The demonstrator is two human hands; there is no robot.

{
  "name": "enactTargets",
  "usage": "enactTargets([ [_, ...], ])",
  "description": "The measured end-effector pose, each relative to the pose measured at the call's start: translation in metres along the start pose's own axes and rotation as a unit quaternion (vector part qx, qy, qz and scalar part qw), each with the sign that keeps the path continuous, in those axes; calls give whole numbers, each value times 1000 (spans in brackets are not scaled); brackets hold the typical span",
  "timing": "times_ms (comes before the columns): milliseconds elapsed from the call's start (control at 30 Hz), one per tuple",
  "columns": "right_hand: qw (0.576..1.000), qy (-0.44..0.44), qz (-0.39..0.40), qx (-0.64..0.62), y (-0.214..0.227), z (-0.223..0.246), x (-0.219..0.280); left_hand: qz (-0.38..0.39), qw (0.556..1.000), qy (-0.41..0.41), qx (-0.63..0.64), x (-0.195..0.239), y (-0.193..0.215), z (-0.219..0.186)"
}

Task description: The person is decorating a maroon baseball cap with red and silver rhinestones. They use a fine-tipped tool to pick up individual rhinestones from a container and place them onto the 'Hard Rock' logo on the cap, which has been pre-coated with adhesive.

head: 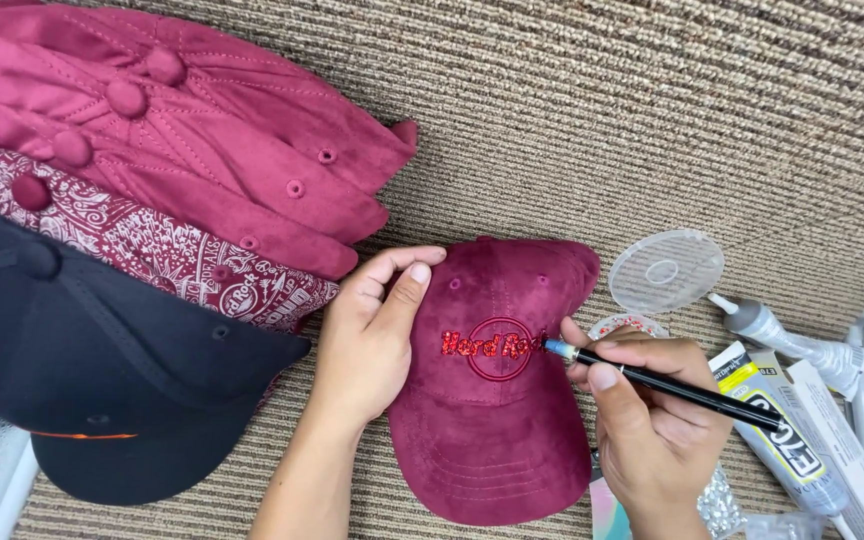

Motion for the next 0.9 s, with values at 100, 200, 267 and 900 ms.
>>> enactTargets([
  [100, 1000, -14, -8, 3, 6, -6, 3, -2, 1000, 5, -8, 1, 0, -2],
  [200, 1000, -17, -6, 4, 6, -6, 3, -2, 1000, 7, -7, 1, 0, -2],
  [267, 1000, -16, -6, 7, 6, -7, 3, -3, 1000, 14, -6, 1, 0, -1],
  [900, 999, -39, -20, 24, 9, -3, -1, -4, 997, 56, 48, 2, -7, 5],
])
Point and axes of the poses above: each hand's wrist, its own x-axis away from the middle knuckle, its own y-axis out of the back of the hand, z = x × y, the point moved 7 cm from there along -x, towards the middle knuckle, and after that the axes turned 9 degrees about -z, right-handed, at the moved point
